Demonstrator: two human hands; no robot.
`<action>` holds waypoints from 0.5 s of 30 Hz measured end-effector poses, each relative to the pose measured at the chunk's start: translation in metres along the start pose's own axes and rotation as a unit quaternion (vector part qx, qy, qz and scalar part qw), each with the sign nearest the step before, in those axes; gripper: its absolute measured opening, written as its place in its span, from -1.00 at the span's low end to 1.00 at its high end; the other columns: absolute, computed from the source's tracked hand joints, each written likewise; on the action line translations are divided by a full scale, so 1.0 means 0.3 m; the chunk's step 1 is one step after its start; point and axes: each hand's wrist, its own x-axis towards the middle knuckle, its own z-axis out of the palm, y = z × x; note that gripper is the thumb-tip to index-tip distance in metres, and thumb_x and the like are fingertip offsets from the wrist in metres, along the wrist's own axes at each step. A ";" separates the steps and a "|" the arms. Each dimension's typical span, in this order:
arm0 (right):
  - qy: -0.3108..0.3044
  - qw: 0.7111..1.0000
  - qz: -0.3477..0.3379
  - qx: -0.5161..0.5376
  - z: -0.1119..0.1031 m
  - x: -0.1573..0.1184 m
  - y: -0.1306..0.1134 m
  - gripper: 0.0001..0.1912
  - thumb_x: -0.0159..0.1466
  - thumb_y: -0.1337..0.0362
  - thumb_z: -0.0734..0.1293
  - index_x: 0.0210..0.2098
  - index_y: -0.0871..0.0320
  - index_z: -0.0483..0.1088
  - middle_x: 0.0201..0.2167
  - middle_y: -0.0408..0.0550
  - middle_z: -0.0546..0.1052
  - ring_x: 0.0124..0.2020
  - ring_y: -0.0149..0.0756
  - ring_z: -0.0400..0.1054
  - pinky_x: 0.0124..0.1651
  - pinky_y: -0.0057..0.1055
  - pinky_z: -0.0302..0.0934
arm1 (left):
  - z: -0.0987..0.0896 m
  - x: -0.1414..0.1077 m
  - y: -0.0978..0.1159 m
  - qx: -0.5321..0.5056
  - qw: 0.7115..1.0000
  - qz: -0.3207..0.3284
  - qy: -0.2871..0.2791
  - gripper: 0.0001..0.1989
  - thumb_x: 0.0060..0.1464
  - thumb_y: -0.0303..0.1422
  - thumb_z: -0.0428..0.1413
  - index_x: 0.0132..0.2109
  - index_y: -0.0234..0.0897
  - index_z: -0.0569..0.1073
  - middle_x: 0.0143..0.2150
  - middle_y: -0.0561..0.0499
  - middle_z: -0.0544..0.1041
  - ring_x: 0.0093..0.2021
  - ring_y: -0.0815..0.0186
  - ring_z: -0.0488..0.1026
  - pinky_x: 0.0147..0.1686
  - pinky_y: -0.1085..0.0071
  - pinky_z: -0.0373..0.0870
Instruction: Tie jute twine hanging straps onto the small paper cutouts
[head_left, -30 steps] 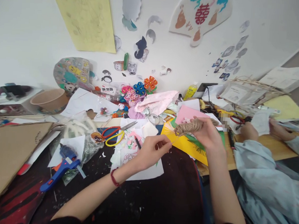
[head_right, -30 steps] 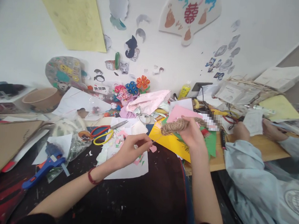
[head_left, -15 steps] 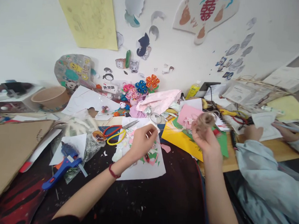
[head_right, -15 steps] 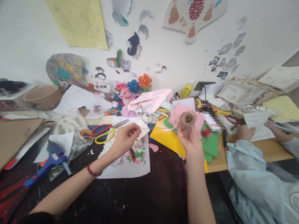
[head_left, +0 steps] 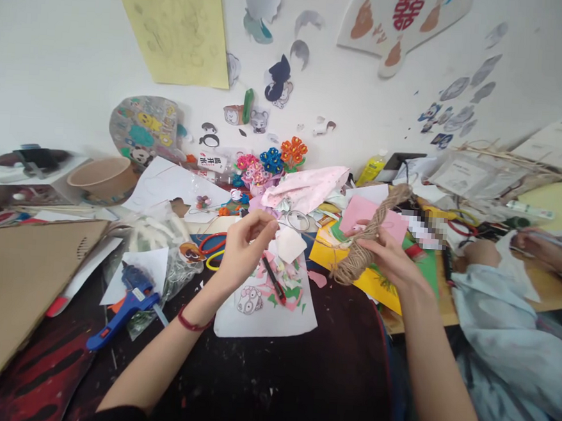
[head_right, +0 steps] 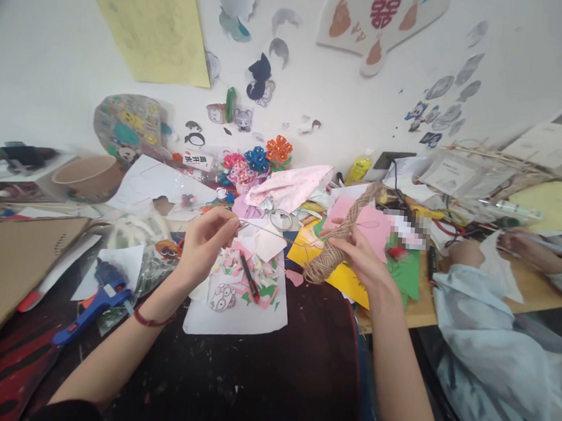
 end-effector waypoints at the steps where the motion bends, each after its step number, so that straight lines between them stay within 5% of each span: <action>1: 0.004 0.998 -0.021 -0.052 -0.017 0.008 0.001 -0.48 0.12 0.21 0.54 0.06 -0.02 0.43 -0.12 -0.10 0.63 -0.08 -0.25 0.48 -0.16 -0.45 0.36 | -0.005 -0.012 -0.004 0.004 1.000 -0.002 0.004 -0.82 0.24 -0.30 0.15 -0.31 -0.29 0.47 -0.47 0.11 0.39 -0.50 0.50 0.28 -0.49 0.53 0.22; 4: 0.031 0.983 -0.062 -0.168 -0.070 0.032 0.001 -0.42 0.11 0.09 0.54 0.10 -0.02 0.42 -0.07 -0.07 0.61 -0.08 -0.17 0.50 -0.14 -0.36 0.39 | -0.026 -0.043 -0.024 0.017 0.999 -0.020 0.029 -0.83 0.22 -0.32 0.16 -0.34 -0.28 0.46 -0.49 0.12 0.36 -0.52 0.49 0.26 -0.51 0.51 0.20; 11: 0.061 0.957 -0.108 -0.264 -0.147 0.057 0.013 -0.53 0.13 -0.01 0.49 -0.02 0.05 0.55 0.02 -0.01 0.60 0.07 -0.05 0.45 0.04 -0.25 0.36 | -0.105 -0.102 -0.066 0.049 0.991 -0.083 0.096 -0.82 0.17 -0.28 0.19 -0.35 -0.27 0.49 -0.56 0.13 0.34 -0.57 0.48 0.21 -0.56 0.52 0.11; 15: 0.088 0.937 -0.133 -0.311 -0.197 0.078 0.060 -0.52 0.18 -0.05 0.44 -0.01 0.08 0.55 -0.03 0.02 0.63 -0.03 -0.07 0.51 -0.02 -0.24 0.39 | -0.165 -0.131 -0.082 0.081 0.983 -0.086 0.143 -0.82 0.15 -0.29 0.19 -0.38 -0.28 0.48 -0.56 0.12 0.37 -0.57 0.48 0.24 -0.56 0.53 0.14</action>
